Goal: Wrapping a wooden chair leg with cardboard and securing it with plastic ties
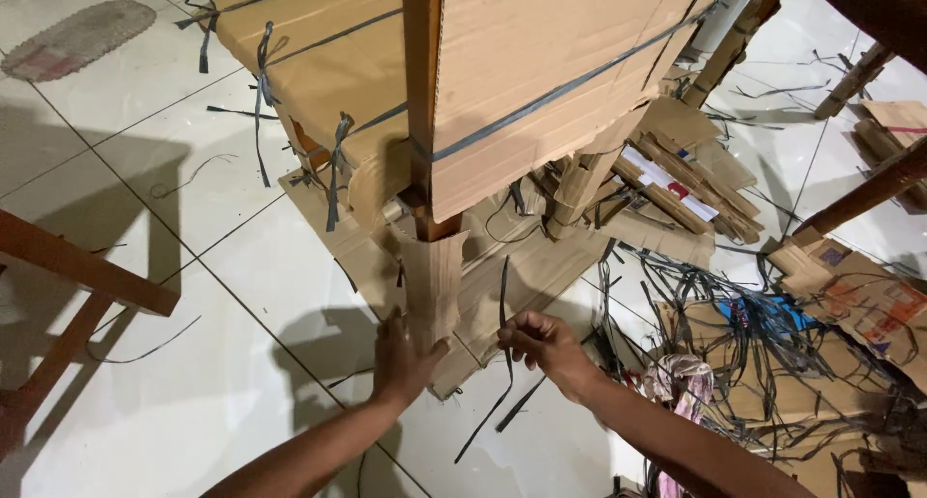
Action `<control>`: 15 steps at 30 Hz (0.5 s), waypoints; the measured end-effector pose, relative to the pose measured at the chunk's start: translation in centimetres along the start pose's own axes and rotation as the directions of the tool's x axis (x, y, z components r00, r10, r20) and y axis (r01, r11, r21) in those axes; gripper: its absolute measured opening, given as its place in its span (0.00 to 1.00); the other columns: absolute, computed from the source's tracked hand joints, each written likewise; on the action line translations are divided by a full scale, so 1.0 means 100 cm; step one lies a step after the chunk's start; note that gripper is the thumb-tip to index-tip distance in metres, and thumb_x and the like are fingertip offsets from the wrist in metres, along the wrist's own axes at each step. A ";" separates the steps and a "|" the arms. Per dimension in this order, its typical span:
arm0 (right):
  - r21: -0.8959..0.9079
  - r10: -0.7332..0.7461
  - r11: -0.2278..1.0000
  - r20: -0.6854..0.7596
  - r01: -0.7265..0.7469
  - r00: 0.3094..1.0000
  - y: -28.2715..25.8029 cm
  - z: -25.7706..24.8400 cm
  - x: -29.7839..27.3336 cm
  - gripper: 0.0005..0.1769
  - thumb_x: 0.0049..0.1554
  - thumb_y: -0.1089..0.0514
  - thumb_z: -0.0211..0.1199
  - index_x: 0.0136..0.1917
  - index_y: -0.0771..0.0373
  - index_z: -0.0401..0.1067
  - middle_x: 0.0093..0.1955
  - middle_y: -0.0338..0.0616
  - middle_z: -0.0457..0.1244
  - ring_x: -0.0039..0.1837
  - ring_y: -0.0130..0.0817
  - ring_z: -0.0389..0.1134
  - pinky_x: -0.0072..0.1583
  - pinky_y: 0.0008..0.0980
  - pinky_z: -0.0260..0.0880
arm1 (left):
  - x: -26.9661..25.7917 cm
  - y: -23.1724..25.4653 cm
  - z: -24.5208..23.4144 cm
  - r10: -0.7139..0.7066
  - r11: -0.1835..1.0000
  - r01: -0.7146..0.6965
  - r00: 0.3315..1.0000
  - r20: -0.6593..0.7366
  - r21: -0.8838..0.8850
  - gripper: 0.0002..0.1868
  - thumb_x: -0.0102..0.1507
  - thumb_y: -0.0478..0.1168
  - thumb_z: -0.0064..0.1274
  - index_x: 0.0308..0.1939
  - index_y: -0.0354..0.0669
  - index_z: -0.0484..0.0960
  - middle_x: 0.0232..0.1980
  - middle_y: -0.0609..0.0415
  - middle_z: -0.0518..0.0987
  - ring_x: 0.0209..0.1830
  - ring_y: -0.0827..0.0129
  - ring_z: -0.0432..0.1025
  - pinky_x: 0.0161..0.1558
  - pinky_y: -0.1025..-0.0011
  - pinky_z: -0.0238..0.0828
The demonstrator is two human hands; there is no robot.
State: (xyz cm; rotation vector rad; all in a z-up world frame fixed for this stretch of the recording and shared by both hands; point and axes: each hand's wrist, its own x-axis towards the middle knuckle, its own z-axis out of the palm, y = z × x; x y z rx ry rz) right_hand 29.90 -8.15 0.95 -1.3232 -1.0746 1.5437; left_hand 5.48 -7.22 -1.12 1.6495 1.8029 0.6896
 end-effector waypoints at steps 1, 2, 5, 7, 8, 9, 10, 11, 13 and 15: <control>-0.016 -0.013 1.000 0.039 0.013 0.999 0.003 -0.002 0.001 0.05 0.59 0.61 0.67 0.43 0.63 0.76 0.37 0.47 0.70 0.37 0.31 0.67 0.36 0.25 0.62 | -0.003 -0.007 0.009 -0.071 0.992 0.072 0.997 0.021 -0.101 0.49 0.54 0.53 0.63 0.70 0.30 0.59 0.61 0.35 0.72 0.62 0.44 0.68 0.60 0.47 0.69; -0.031 -0.024 0.999 0.080 0.027 0.997 0.007 -0.005 0.003 0.07 0.60 0.58 0.66 0.40 0.58 0.74 0.39 0.43 0.71 0.36 0.30 0.66 0.37 0.28 0.60 | -0.006 -0.015 0.018 -0.139 0.969 0.146 0.989 0.049 -0.200 0.41 0.53 0.45 0.60 0.69 0.40 0.62 0.61 0.40 0.72 0.60 0.48 0.66 0.55 0.48 0.70; -0.054 -0.052 0.997 0.096 0.058 0.994 0.010 -0.005 -0.001 0.10 0.59 0.51 0.66 0.42 0.59 0.77 0.40 0.40 0.71 0.40 0.30 0.70 0.40 0.30 0.64 | -0.017 -0.015 0.033 -0.138 0.945 0.209 0.952 0.273 -0.252 0.13 0.60 0.51 0.56 0.42 0.51 0.83 0.43 0.57 0.85 0.43 0.66 0.79 0.44 0.65 0.73; -0.085 -0.062 0.994 0.121 0.073 0.991 0.013 -0.004 -0.004 0.09 0.61 0.54 0.64 0.43 0.60 0.77 0.41 0.42 0.72 0.40 0.30 0.70 0.40 0.29 0.66 | -0.024 0.014 0.021 -0.035 0.931 0.140 0.954 0.298 -0.337 0.13 0.63 0.49 0.54 0.46 0.49 0.83 0.44 0.57 0.85 0.44 0.67 0.79 0.46 0.68 0.75; -0.116 -0.075 0.989 0.145 0.092 0.987 0.013 -0.004 -0.005 0.09 0.63 0.57 0.62 0.44 0.61 0.78 0.41 0.44 0.73 0.40 0.30 0.71 0.39 0.28 0.68 | -0.027 0.029 0.015 0.073 0.903 0.069 0.948 0.310 -0.424 0.14 0.66 0.47 0.51 0.50 0.47 0.84 0.45 0.56 0.85 0.46 0.69 0.79 0.47 0.72 0.77; -0.117 -0.075 0.989 0.145 0.092 0.987 0.011 -0.001 -0.007 0.09 0.63 0.57 0.62 0.44 0.61 0.78 0.41 0.44 0.73 0.40 0.30 0.71 0.39 0.28 0.68 | -0.025 0.036 0.014 0.073 0.903 0.070 0.948 0.310 -0.425 0.14 0.66 0.47 0.51 0.50 0.47 0.84 0.45 0.56 0.85 0.46 0.69 0.79 0.47 0.72 0.77; -0.158 -0.069 0.983 0.139 0.091 0.988 0.009 0.002 -0.009 0.11 0.63 0.55 0.61 0.42 0.62 0.78 0.39 0.44 0.72 0.39 0.31 0.72 0.39 0.29 0.68 | -0.024 0.043 0.012 0.068 0.895 0.082 0.947 0.315 -0.439 0.15 0.64 0.47 0.53 0.51 0.47 0.84 0.45 0.57 0.86 0.46 0.69 0.80 0.48 0.71 0.79; -0.199 -0.063 0.976 0.133 0.089 0.989 0.006 0.005 -0.011 0.13 0.63 0.54 0.60 0.41 0.63 0.77 0.36 0.43 0.71 0.39 0.31 0.73 0.39 0.29 0.68 | -0.022 0.050 0.011 0.064 0.887 0.093 0.945 0.320 -0.453 0.15 0.63 0.46 0.54 0.51 0.46 0.84 0.45 0.57 0.87 0.47 0.68 0.81 0.49 0.70 0.81; -0.211 -0.058 0.974 0.124 0.083 0.991 0.011 0.005 -0.010 0.12 0.62 0.54 0.61 0.42 0.63 0.77 0.35 0.45 0.72 0.39 0.31 0.73 0.40 0.29 0.69 | -0.019 0.049 0.015 0.075 0.899 0.071 0.948 0.311 -0.432 0.12 0.62 0.45 0.56 0.47 0.47 0.85 0.43 0.59 0.88 0.44 0.70 0.81 0.47 0.71 0.80; -0.221 -0.051 0.972 0.113 0.075 0.992 0.009 0.006 -0.012 0.11 0.61 0.53 0.62 0.43 0.63 0.77 0.34 0.46 0.72 0.38 0.31 0.72 0.41 0.29 0.69 | -0.015 0.045 0.022 0.085 0.911 0.049 0.949 0.303 -0.409 0.09 0.62 0.43 0.58 0.44 0.48 0.86 0.41 0.60 0.89 0.41 0.72 0.82 0.46 0.72 0.79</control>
